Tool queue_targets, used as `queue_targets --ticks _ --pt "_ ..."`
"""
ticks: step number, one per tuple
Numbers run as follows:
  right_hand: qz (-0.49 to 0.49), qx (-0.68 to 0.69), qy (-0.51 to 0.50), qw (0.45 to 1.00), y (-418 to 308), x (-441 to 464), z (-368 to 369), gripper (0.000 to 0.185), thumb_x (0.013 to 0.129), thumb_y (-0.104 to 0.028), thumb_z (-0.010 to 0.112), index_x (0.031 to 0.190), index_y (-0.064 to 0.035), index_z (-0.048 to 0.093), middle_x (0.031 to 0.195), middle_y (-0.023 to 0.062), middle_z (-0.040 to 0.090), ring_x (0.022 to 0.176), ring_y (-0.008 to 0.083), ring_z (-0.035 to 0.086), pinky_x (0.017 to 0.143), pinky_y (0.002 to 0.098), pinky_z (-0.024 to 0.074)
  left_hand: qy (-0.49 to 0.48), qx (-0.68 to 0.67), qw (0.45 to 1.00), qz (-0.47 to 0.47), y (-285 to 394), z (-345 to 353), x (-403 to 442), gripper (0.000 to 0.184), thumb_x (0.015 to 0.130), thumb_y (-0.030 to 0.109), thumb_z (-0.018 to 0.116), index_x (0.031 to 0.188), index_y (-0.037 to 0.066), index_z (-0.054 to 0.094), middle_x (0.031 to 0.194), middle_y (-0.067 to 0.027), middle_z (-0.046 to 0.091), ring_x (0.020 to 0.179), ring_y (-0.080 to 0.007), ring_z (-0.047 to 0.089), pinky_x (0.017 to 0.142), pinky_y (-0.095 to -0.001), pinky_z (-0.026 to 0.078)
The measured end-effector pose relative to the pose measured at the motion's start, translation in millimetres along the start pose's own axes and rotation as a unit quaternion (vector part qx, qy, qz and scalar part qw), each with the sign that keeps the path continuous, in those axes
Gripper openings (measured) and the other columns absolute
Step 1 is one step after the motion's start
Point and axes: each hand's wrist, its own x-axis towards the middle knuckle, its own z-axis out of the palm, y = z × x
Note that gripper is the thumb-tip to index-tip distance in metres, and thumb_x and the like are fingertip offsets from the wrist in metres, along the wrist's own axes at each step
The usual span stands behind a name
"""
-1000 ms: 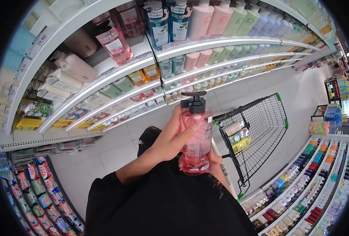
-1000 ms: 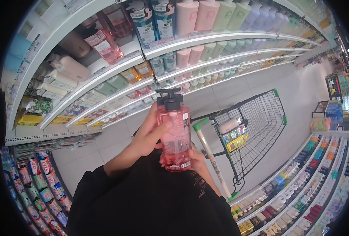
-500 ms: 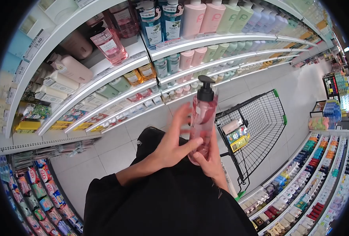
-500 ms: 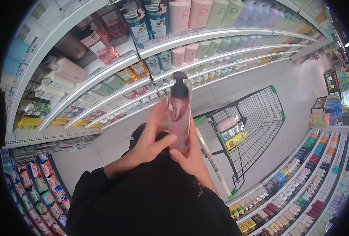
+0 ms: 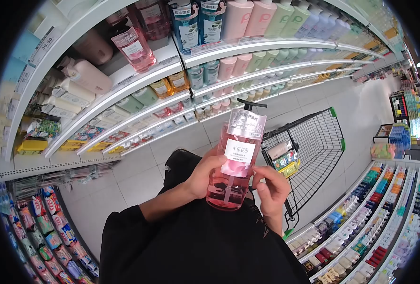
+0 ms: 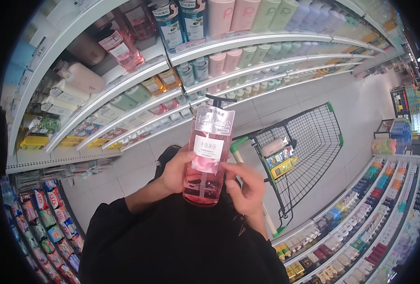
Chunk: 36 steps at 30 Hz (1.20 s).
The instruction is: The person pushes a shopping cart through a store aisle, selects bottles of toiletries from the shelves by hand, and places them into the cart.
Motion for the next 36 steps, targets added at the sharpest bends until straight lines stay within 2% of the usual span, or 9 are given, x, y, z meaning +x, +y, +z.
queue_targets --ticks 1,2,5,15,22,36 --pt "0.002 -0.05 -0.024 0.998 -2.8 0.7 1.0 0.036 0.086 -0.01 0.067 0.118 0.0053 0.066 0.073 0.008 0.062 0.067 0.0149 0.058 0.066 0.0283 0.0461 0.005 0.0 1.0 -0.001 0.5 -0.2 0.4 0.061 0.095 0.029 0.045 0.147 -0.001 0.033 0.135 -0.0199 0.055 0.121 -0.0277 0.059 0.103 -0.0418 0.049" --pt "0.031 -0.089 -0.049 0.994 -6.0 -1.2 2.2 0.04 0.086 -0.008 0.067 0.122 0.0087 0.063 0.076 0.0067 0.063 0.068 0.012 0.057 0.068 0.0253 0.0457 0.005 0.0 1.0 -0.001 1.3 -1.1 0.5 0.061 0.095 0.029 0.045 0.147 -0.001 0.033 0.135 -0.0199 0.055 0.121 -0.0277 0.059 0.103 -0.0418 0.049" --pt "0.052 -0.112 -0.064 0.99 -8.5 -1.1 6.7 0.041 0.084 -0.005 0.068 0.123 0.0076 0.063 0.075 0.0065 0.064 0.066 0.0112 0.058 0.066 0.0242 0.0462 0.007 -0.011 1.0 0.003 1.1 -4.5 0.0 0.061 0.094 0.03 0.043 0.147 -0.001 0.033 0.135 -0.0205 0.055 0.119 -0.0282 0.06 0.102 -0.0422 0.05" --pt "0.062 -0.096 -0.068 0.991 -3.3 2.5 8.0 0.041 0.085 -0.005 0.068 0.124 0.0056 0.063 0.073 0.0057 0.064 0.065 0.0106 0.059 0.066 0.0233 0.0456 -0.009 -0.017 1.0 0.022 4.8 -6.2 -1.1 0.061 0.09 0.023 0.041 0.145 -0.003 0.035 0.133 -0.0213 0.056 0.116 -0.0285 0.062 0.098 -0.0418 0.052" --pt "0.071 -0.094 -0.069 0.991 -1.6 5.7 13.8 0.041 0.085 -0.007 0.069 0.124 0.0055 0.063 0.075 0.005 0.064 0.068 0.0104 0.059 0.071 0.0252 0.0463 -0.023 -0.037 0.997 0.064 1.4 -17.3 -3.1 0.063 0.085 0.02 0.043 0.144 -0.003 0.036 0.129 -0.0203 0.056 0.112 -0.0287 0.063 0.096 -0.0416 0.053" --pt "0.089 -0.081 -0.071 0.99 1.3 14.3 37.7 0.041 0.086 -0.007 0.069 0.124 0.0059 0.062 0.078 0.0053 0.065 0.069 0.0109 0.058 0.074 0.0261 0.0462 0.016 -0.028 0.998 0.048 19.4 -32.4 -12.8 0.064 0.082 0.018 0.043 0.142 -0.004 0.038 0.13 -0.0205 0.056 0.113 -0.0284 0.063 0.098 -0.0404 0.052"
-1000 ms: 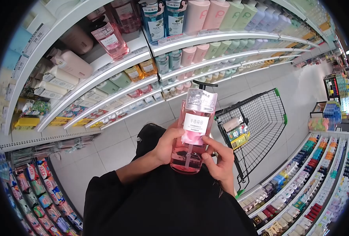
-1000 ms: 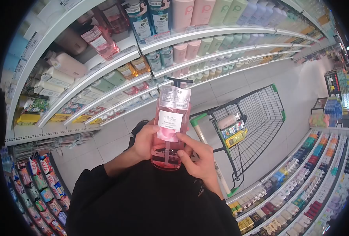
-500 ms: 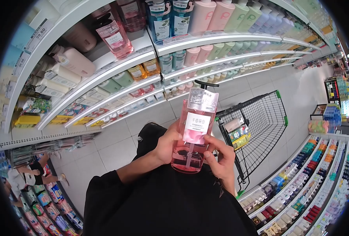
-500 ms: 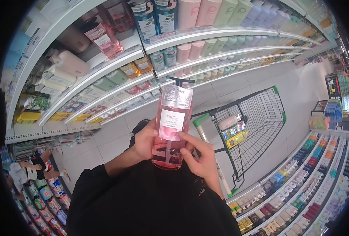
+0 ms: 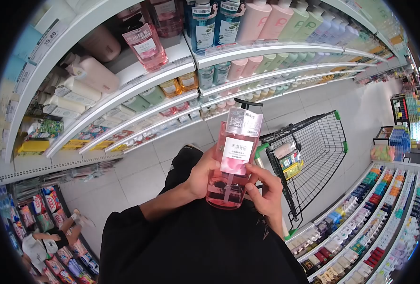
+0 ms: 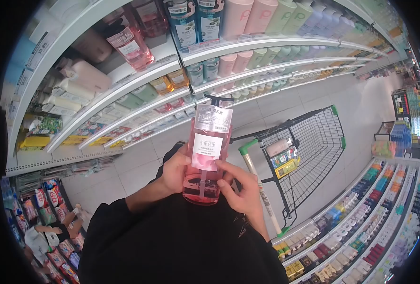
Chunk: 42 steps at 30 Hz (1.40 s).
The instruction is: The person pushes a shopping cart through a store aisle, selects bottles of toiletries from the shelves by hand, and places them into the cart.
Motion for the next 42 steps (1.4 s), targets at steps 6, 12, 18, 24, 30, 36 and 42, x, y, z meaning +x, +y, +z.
queue_targets --ticks 6,12,18,24,30,36,42 --pt "-0.016 -0.024 0.065 0.997 -7.4 12.3 20.8 0.043 0.081 0.001 0.068 0.123 0.0004 0.065 0.071 0.0053 0.059 0.064 0.0132 0.057 0.065 0.0262 0.0458 -0.021 -0.021 0.999 -0.037 22.3 -13.3 5.5 0.061 0.088 0.021 0.04 0.145 -0.001 0.036 0.135 -0.016 0.055 0.121 -0.0253 0.058 0.105 -0.0391 0.046" --pt "-0.018 -0.079 0.138 0.987 -22.8 16.1 30.6 0.043 0.078 -0.001 0.069 0.121 0.0014 0.065 0.082 0.0087 0.06 0.076 0.0184 0.058 0.073 0.0297 0.0479 -0.013 0.023 0.993 -0.118 46.0 -1.0 22.3 0.065 0.088 0.029 0.038 0.144 -0.002 0.037 0.136 -0.0182 0.055 0.122 -0.0283 0.058 0.106 -0.0433 0.045" --pt "0.027 -0.065 0.251 0.965 -24.5 10.6 48.6 0.045 0.082 -0.007 0.07 0.126 0.0018 0.062 0.118 0.0162 0.056 0.098 0.0243 0.06 0.084 0.0341 0.0518 -0.062 0.047 0.983 -0.165 50.1 -7.0 35.0 0.07 0.088 0.02 0.034 0.154 0.002 0.022 0.148 -0.0157 0.044 0.135 -0.0257 0.047 0.113 -0.0406 0.038" --pt "0.155 0.014 0.262 0.952 -15.4 -0.6 77.0 0.09 0.083 -0.02 0.076 0.155 -0.0067 0.024 0.139 0.0175 0.044 0.124 0.0298 0.052 0.103 0.0438 0.0454 -0.127 0.1 0.956 -0.244 50.5 -18.9 49.9 0.079 0.088 0.012 0.043 0.158 0.005 0.009 0.157 -0.0142 0.031 0.142 -0.0265 0.037 0.117 -0.0403 0.03" --pt "0.174 0.217 0.307 0.91 7.9 -6.9 89.6 0.097 0.087 -0.034 0.074 0.156 -0.0044 0.013 0.141 0.0196 0.044 0.125 0.0281 0.053 0.102 0.043 0.046 -0.19 0.183 0.916 -0.302 56.9 -13.6 51.2 0.09 0.086 0.007 0.052 0.159 0.005 -0.001 0.165 -0.0154 0.005 0.151 -0.0292 0.018 0.12 -0.0469 0.022" --pt "0.099 0.436 0.36 0.819 28.8 -26.6 68.3 0.094 0.087 -0.039 0.072 0.155 -0.0034 0.017 0.142 0.022 0.045 0.126 0.0343 0.054 0.102 0.0445 0.0483 -0.302 0.24 0.87 -0.308 60.8 7.4 69.6 0.084 0.087 0.01 0.053 0.159 0.003 0.009 0.164 -0.0166 0.011 0.15 -0.0305 0.021 0.118 -0.0507 0.024" --pt "-0.005 0.603 0.289 0.744 53.7 -57.9 24.7 0.089 0.09 -0.062 0.05 0.143 0.0071 0.035 0.121 0.0309 0.058 0.102 0.0417 0.066 0.089 0.0477 0.0556 -0.342 0.23 0.863 -0.292 25.9 36.5 90.0 0.072 0.087 0.008 0.052 0.155 0.001 0.027 0.159 -0.0176 0.028 0.147 -0.0282 0.029 0.113 -0.0459 0.036"
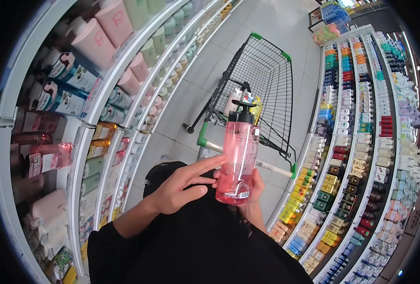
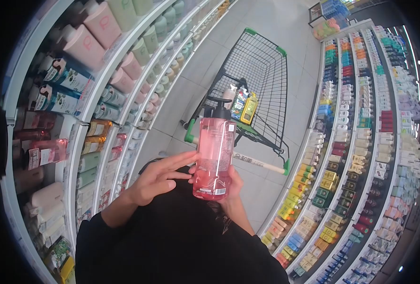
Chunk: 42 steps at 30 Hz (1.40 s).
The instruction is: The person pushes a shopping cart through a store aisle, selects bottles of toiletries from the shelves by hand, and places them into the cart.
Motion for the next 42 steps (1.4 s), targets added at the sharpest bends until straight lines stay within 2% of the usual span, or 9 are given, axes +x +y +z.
queue_targets --ticks 4,11,15,17,18,23,26,36,42 --pt "-0.01 -0.027 0.024 0.999 -39.8 4.6 -19.8 0.089 0.09 -0.062 0.052 0.143 0.0067 0.035 0.122 0.0295 0.058 0.102 0.0404 0.065 0.089 0.0474 0.0556 0.04 0.07 0.997 0.014 -15.5 23.7 47.5 0.066 0.09 0.013 0.053 0.151 -0.003 0.032 0.158 -0.0184 0.031 0.144 -0.0272 0.036 0.112 -0.0434 0.038" --pt "-0.002 0.05 0.13 0.99 -109.9 21.2 -79.1 0.077 0.101 -0.058 0.028 0.145 0.0046 0.036 0.127 0.027 0.058 0.1 0.0358 0.066 0.085 0.0468 0.0564 0.11 0.058 0.992 -0.032 -73.8 28.9 131.1 0.059 0.088 0.006 0.056 0.145 0.001 0.043 0.15 -0.0143 0.045 0.139 -0.0287 0.044 0.111 -0.044 0.036" --pt "0.017 0.016 0.171 0.985 -142.9 43.3 -149.4 0.071 0.101 -0.055 0.033 0.142 0.003 0.04 0.122 0.0202 0.061 0.097 0.0312 0.066 0.085 0.0465 0.0558 0.243 0.392 0.883 -0.086 -146.1 -6.8 156.9 0.057 0.086 0.012 0.062 0.139 0.0 0.045 0.142 -0.0221 0.048 0.132 -0.0386 0.048 0.113 -0.0522 0.032" --pt "0.024 0.041 0.13 0.99 -155.1 60.6 -193.6 0.073 0.099 -0.057 0.039 0.137 0.0049 0.045 0.118 0.017 0.063 0.098 0.0304 0.064 0.087 0.0461 0.0538 0.306 0.64 0.694 -0.126 -176.2 -18.5 157.2 0.062 0.085 0.016 0.065 0.14 0.0 0.043 0.144 -0.0253 0.043 0.131 -0.0401 0.047 0.116 -0.0558 0.023" --pt "0.02 -0.031 0.209 0.977 -166.2 72.5 -181.1 0.062 0.098 -0.053 0.047 0.136 -0.0033 0.045 0.108 0.0106 0.06 0.097 0.0249 0.062 0.087 0.0434 0.0531 0.29 0.656 0.681 -0.147 -181.1 -23.2 157.1 0.065 0.085 0.02 0.066 0.141 -0.001 0.042 0.147 -0.0265 0.039 0.132 -0.0389 0.046 0.118 -0.056 0.017" --pt "0.068 -0.08 0.251 0.962 -177.5 129.5 -273.6 0.06 0.093 -0.043 0.062 0.134 -0.0046 0.043 0.118 0.0117 0.056 0.113 0.0277 0.056 0.097 0.0462 0.0474 0.34 0.643 0.659 -0.191 -201.6 -22.9 174.8 0.062 0.084 0.02 0.065 0.139 0.0 0.044 0.143 -0.0231 0.044 0.13 -0.0335 0.05 0.117 -0.0566 0.016" --pt "0.124 -0.207 0.397 0.885 -167.6 177.3 -313.7 0.059 0.089 -0.043 0.066 0.13 -0.0044 0.048 0.121 0.0118 0.055 0.12 0.0296 0.052 0.1 0.052 0.0424 0.387 0.685 0.582 -0.207 -213.9 -26.5 191.0 0.06 0.081 0.018 0.063 0.138 0.003 0.048 0.135 -0.0139 0.051 0.121 -0.0252 0.056 0.115 -0.0577 0.016" --pt "0.163 -0.322 0.434 0.825 -74.4 331.8 -473.7 0.067 0.077 -0.026 0.079 0.127 0.0038 0.045 0.106 0.0147 0.063 0.092 0.0298 0.066 0.084 0.0511 0.0537 0.413 0.688 0.561 -0.204 -221.9 -33.2 192.0 0.043 0.07 0.011 0.062 0.112 0.011 0.07 0.133 -0.0106 0.057 0.108 -0.0212 0.063 0.114 -0.0579 0.022" --pt "0.116 -0.587 0.481 0.641 -36.9 389.7 -517.7 0.079 0.065 -0.028 0.086 0.121 0.0135 0.048 0.111 0.0257 0.063 0.098 0.0367 0.067 0.087 0.0425 0.0551 0.414 0.679 0.566 -0.218 -224.3 -36.5 192.3 0.045 0.067 0.008 0.058 0.11 0.012 0.07 0.135 -0.0103 0.056 0.102 -0.0196 0.064 0.115 -0.0588 0.018"
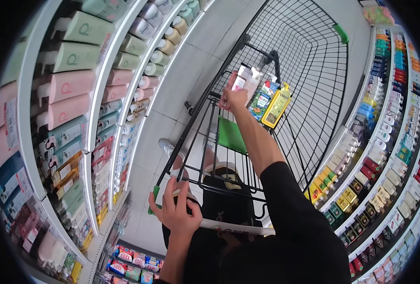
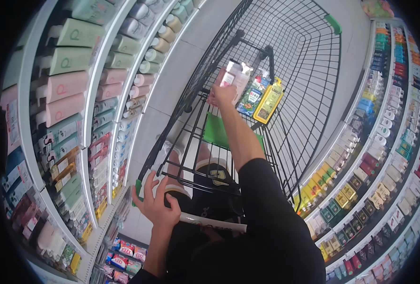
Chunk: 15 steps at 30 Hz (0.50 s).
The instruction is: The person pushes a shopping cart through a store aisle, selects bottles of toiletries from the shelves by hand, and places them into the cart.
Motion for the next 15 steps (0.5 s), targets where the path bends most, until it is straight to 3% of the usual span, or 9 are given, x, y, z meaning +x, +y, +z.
queue_targets --ticks 2,5,9,15 --pt "-0.004 -0.019 0.009 1.0 -1.2 6.1 14.9 0.086 0.063 -0.034 0.087 0.123 0.0125 0.047 0.123 0.031 0.057 0.112 0.0447 0.06 0.096 0.0447 0.0509 -0.011 0.004 1.0 -0.007 -1.1 -1.3 -0.7 0.044 0.067 0.008 0.058 0.109 0.013 0.071 0.135 -0.0101 0.057 0.101 -0.0188 0.064 0.115 -0.0587 0.018" --pt "-0.011 -0.047 -0.016 0.999 -4.1 6.6 27.1 0.094 0.063 -0.037 0.087 0.128 0.0125 0.041 0.132 0.0323 0.049 0.12 0.0433 0.055 0.102 0.0453 0.0467 -0.014 0.004 1.0 -0.009 -1.8 -0.7 0.5 0.042 0.067 0.008 0.056 0.106 0.012 0.072 0.135 -0.0102 0.058 0.099 -0.018 0.065 0.115 -0.0583 0.018" --pt "-0.002 -0.094 -0.011 0.996 -9.1 1.5 33.9 0.096 0.065 -0.04 0.087 0.132 0.0093 0.037 0.132 0.0318 0.045 0.122 0.0444 0.05 0.105 0.0464 0.0436 -0.007 -0.004 1.0 -0.007 -3.3 0.5 -3.8 0.038 0.067 0.009 0.056 0.101 0.011 0.073 0.132 -0.0115 0.06 0.094 -0.0186 0.066 0.116 -0.058 0.018" --pt "-0.01 -0.054 0.044 0.998 1.6 6.3 47.2 0.098 0.066 -0.04 0.087 0.134 0.008 0.037 0.129 0.0311 0.045 0.121 0.045 0.049 0.104 0.0486 0.0426 -0.006 -0.01 1.0 -0.01 -2.9 0.2 -1.7 0.035 0.067 0.009 0.056 0.097 0.011 0.073 0.131 -0.0126 0.061 0.093 -0.0187 0.066 0.116 -0.0581 0.018"
